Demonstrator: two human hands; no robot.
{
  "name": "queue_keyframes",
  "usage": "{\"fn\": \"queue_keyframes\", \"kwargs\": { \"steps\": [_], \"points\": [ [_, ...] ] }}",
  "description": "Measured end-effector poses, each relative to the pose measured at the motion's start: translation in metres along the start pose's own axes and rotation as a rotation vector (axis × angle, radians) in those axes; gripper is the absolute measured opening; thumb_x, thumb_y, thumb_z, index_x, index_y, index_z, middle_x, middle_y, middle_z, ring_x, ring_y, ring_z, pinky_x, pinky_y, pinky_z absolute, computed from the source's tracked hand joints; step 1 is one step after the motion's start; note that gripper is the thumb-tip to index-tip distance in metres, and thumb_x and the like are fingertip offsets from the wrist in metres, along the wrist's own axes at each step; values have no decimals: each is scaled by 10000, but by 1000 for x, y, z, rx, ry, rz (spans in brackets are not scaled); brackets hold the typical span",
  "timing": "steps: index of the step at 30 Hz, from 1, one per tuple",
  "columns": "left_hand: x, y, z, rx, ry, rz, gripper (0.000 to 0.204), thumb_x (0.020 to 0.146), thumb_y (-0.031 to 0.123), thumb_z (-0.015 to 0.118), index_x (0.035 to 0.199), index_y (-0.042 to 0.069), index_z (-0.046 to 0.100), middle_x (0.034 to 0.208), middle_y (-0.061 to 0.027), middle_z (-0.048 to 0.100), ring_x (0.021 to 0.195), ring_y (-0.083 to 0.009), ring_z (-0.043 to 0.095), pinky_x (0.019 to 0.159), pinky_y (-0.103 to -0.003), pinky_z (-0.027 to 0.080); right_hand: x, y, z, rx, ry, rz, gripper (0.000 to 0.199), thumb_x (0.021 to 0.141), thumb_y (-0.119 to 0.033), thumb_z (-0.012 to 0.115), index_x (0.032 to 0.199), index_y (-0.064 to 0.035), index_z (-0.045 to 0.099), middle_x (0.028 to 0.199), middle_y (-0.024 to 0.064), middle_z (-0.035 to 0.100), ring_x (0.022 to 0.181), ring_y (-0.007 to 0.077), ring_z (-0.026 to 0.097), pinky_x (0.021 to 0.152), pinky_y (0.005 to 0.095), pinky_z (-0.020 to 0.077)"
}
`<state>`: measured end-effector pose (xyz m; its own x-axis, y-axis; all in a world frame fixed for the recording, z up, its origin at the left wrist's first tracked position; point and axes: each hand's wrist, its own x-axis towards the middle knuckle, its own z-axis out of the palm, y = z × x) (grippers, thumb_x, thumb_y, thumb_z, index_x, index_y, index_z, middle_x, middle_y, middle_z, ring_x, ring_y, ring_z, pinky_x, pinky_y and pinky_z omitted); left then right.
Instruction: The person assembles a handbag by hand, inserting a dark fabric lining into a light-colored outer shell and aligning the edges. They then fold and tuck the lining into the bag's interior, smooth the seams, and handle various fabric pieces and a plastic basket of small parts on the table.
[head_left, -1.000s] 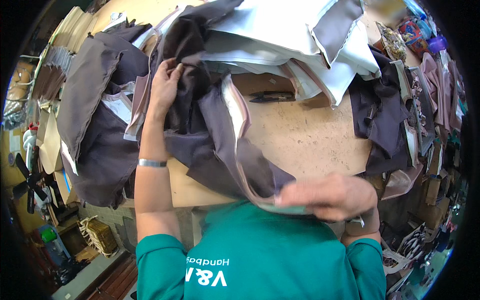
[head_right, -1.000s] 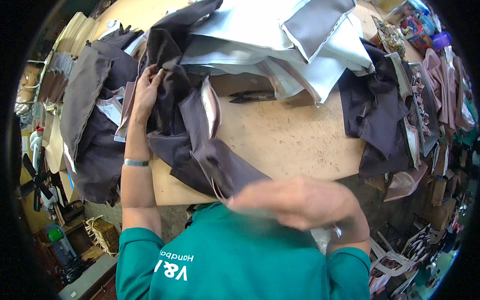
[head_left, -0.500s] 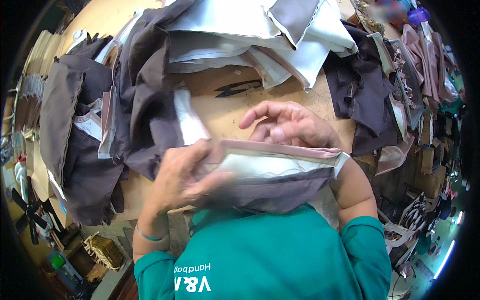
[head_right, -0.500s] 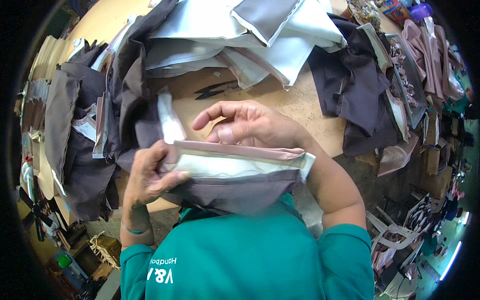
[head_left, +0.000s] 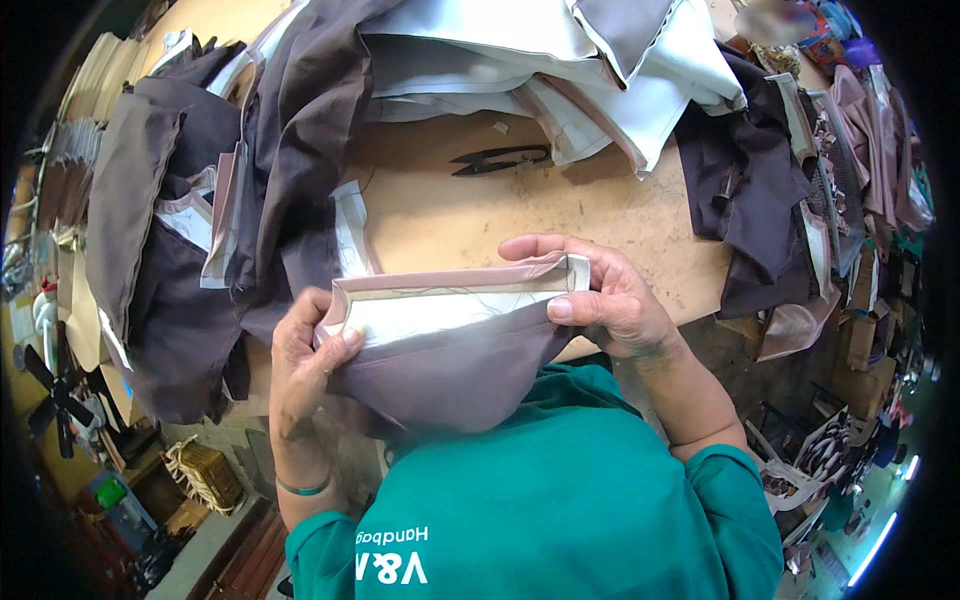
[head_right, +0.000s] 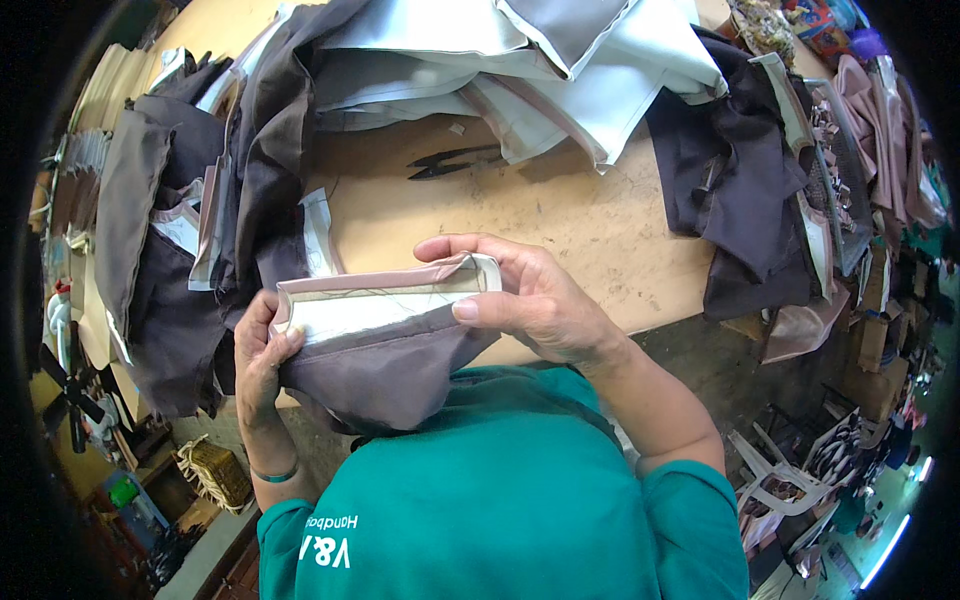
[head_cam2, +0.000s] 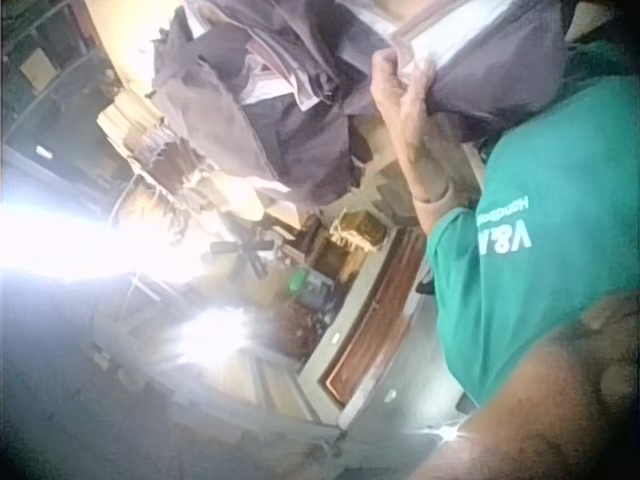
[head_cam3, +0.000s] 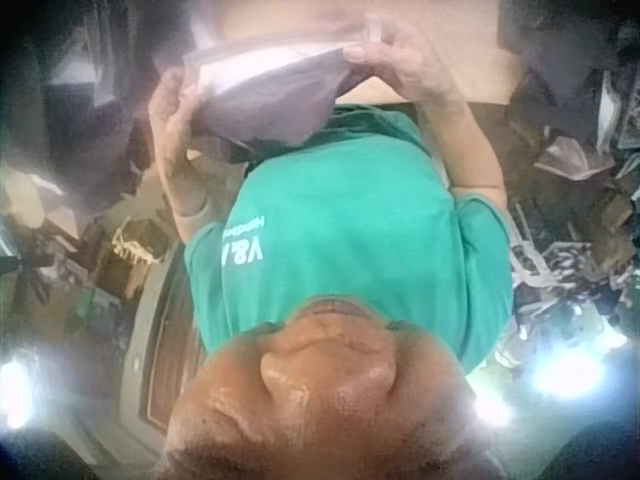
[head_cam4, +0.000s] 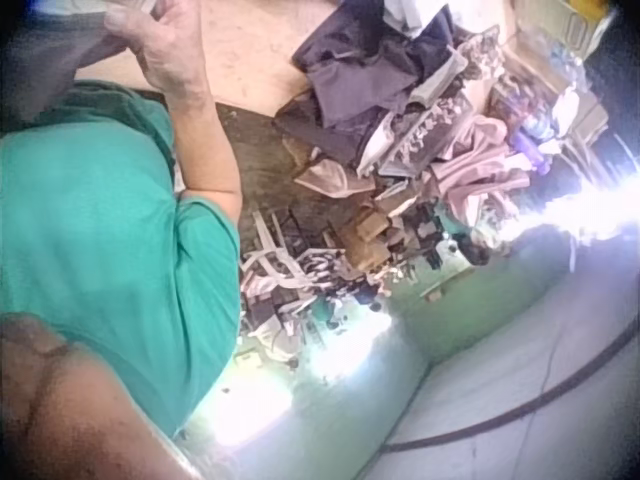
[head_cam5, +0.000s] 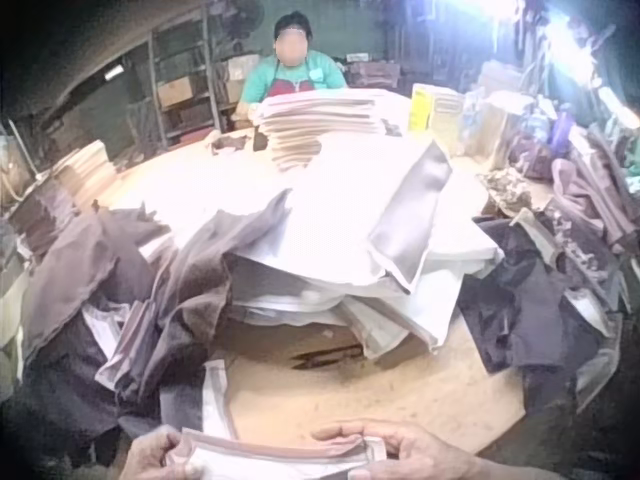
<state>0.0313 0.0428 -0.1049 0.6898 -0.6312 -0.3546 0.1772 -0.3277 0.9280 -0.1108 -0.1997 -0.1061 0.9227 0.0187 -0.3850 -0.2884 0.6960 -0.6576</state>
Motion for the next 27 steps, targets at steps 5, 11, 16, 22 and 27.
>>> {"fn": "queue_keyframes", "kwargs": {
  "steps": [5,11,16,22,27],
  "points": [
    [2,18,30,1070,547,788,441,683,82,626,1105,33,504,1042,-132,497,929,-269,507,838,-360,395,8,14,6,13,-61,-66,528,754,-53,585,1232,38,379,1078,98,542,986,144,525,871,267,420],
    [10,38,67,937,85,780,292,695,139,661,967,69,583,815,-47,593,738,-200,571,720,-334,403,10,19,16,48,-145,-142,391,819,-69,561,1172,7,409,1029,65,538,950,102,519,808,238,447],
    [16,25,68,773,41,682,262,653,130,678,896,120,578,757,3,589,629,-175,559,563,-327,369,8,31,0,120,-149,-143,254,859,-158,541,1060,-18,476,980,48,546,919,95,525,749,227,457],
    [14,10,60,774,230,940,262,696,180,690,922,97,586,844,-67,569,713,-201,533,603,-300,382,7,34,6,-5,-140,-167,313,893,-284,489,1039,-8,512,940,73,571,844,103,536,707,244,452],
    [3,-3,58,743,193,1256,339,562,112,666,900,101,632,833,-10,520,772,-156,485,628,-279,395,19,36,14,87,-241,-41,245,882,-134,476,1088,-3,486,1031,119,537,871,129,537,750,259,447]
  ]
}}
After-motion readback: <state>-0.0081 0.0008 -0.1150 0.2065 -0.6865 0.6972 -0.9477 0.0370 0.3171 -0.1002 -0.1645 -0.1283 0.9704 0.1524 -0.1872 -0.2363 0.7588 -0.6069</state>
